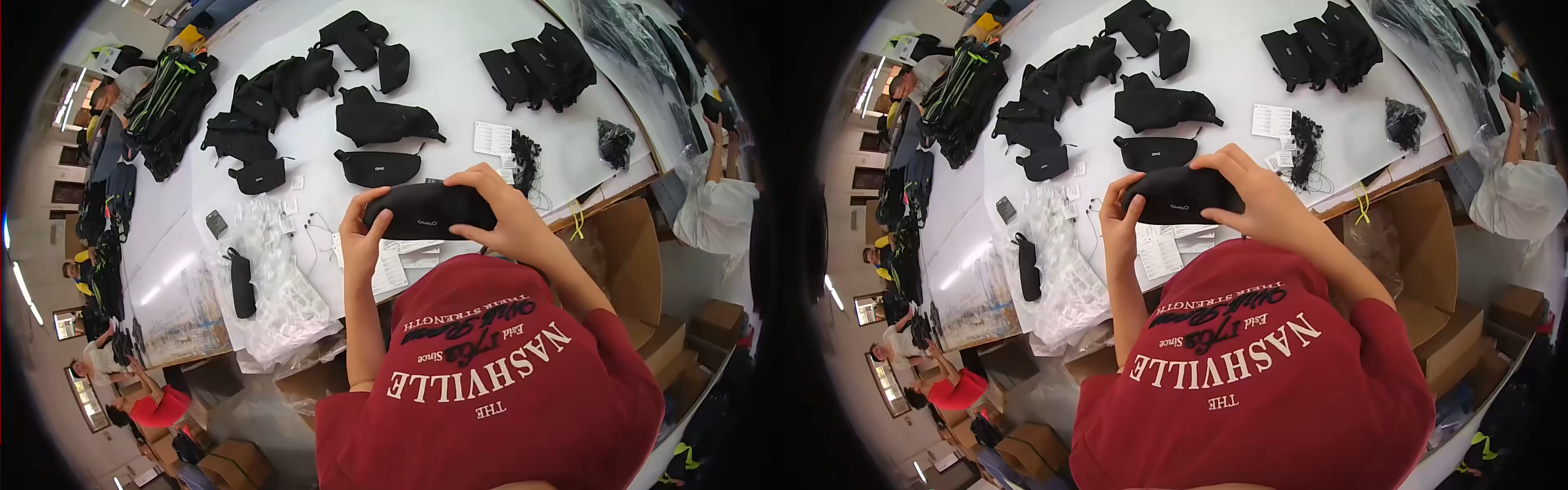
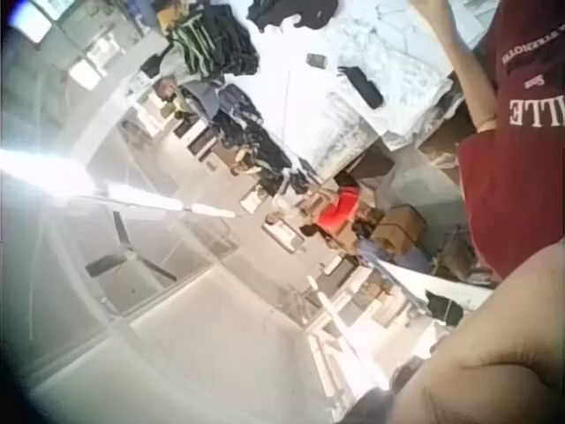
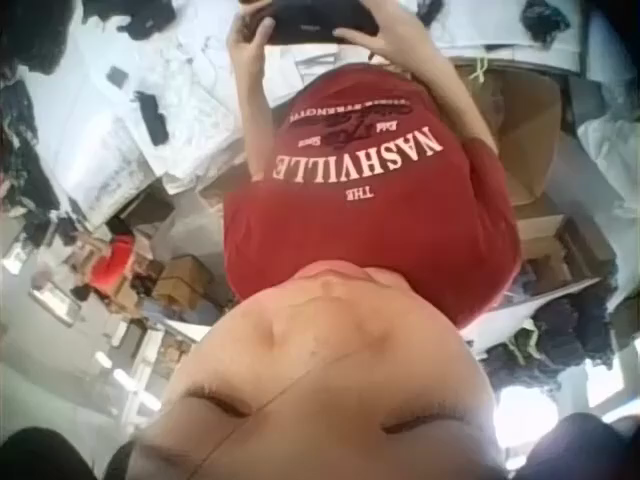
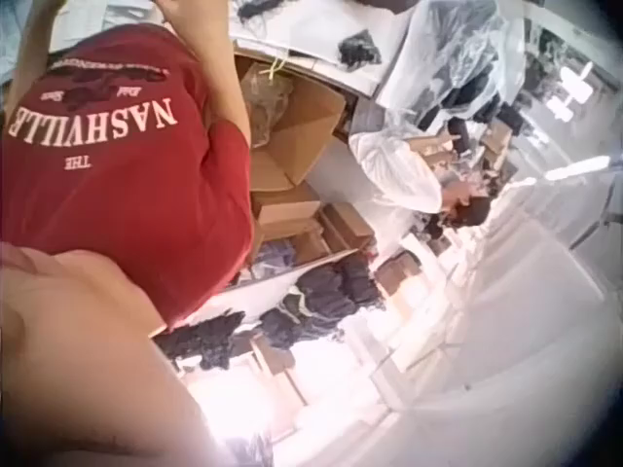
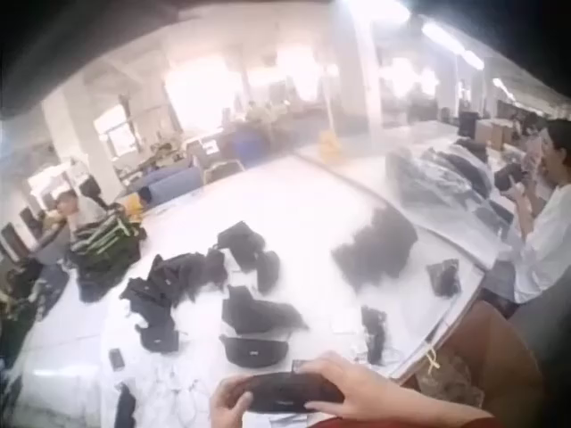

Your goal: Insert instruction papers and tags into black sunglass-style cases.

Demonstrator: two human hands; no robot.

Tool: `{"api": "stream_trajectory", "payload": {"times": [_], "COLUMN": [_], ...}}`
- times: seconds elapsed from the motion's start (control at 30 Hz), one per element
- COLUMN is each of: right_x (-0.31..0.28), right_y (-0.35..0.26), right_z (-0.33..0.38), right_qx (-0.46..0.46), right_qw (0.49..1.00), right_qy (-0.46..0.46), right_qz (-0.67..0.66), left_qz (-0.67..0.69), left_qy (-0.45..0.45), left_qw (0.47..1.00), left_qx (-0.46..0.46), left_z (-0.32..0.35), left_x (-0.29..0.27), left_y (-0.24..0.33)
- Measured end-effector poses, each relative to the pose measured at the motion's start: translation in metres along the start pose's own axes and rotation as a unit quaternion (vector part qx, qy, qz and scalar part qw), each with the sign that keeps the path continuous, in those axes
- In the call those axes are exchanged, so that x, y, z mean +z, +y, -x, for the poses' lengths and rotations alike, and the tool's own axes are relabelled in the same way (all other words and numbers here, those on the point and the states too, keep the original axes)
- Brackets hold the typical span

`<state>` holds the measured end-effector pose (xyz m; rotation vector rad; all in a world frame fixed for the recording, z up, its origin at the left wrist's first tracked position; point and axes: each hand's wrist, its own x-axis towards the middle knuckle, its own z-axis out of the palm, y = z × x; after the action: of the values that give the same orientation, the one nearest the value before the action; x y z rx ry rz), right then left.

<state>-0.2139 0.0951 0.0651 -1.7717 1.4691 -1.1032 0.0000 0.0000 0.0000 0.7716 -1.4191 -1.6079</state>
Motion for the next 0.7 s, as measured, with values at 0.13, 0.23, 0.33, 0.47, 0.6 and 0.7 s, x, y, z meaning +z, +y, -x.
{"api": "stream_trajectory", "payload": {"times": [0.13,0.23,0.33,0.47,0.6,0.7], "right_x": [0.004,0.007,0.006,-0.002,-0.017,-0.020], "right_y": [0.001,0.003,0.004,0.004,0.019,0.019], "right_z": [-0.001,-0.004,-0.006,-0.008,-0.012,-0.015], "right_qx": [0.025,0.012,0.018,0.021,0.027,0.074], "right_qw": [0.998,0.998,0.999,1.000,0.999,0.993], "right_qy": [0.022,0.037,0.037,-0.001,-0.041,-0.090], "right_qz": [0.056,0.038,0.016,0.006,0.005,0.002], "left_qz": [-0.014,-0.010,-0.022,-0.049,-0.079,-0.096], "left_qy": [0.037,0.062,0.078,0.093,0.087,0.082], "left_qw": [0.999,0.997,0.993,0.986,0.985,0.987], "left_qx": [0.017,0.034,0.081,0.128,0.130,0.100], "left_z": [0.005,0.006,0.005,0.003,0.002,0.000], "left_x": [-0.005,-0.005,-0.006,-0.005,-0.004,-0.010], "left_y": [-0.008,-0.010,-0.010,-0.010,-0.008,-0.009]}}
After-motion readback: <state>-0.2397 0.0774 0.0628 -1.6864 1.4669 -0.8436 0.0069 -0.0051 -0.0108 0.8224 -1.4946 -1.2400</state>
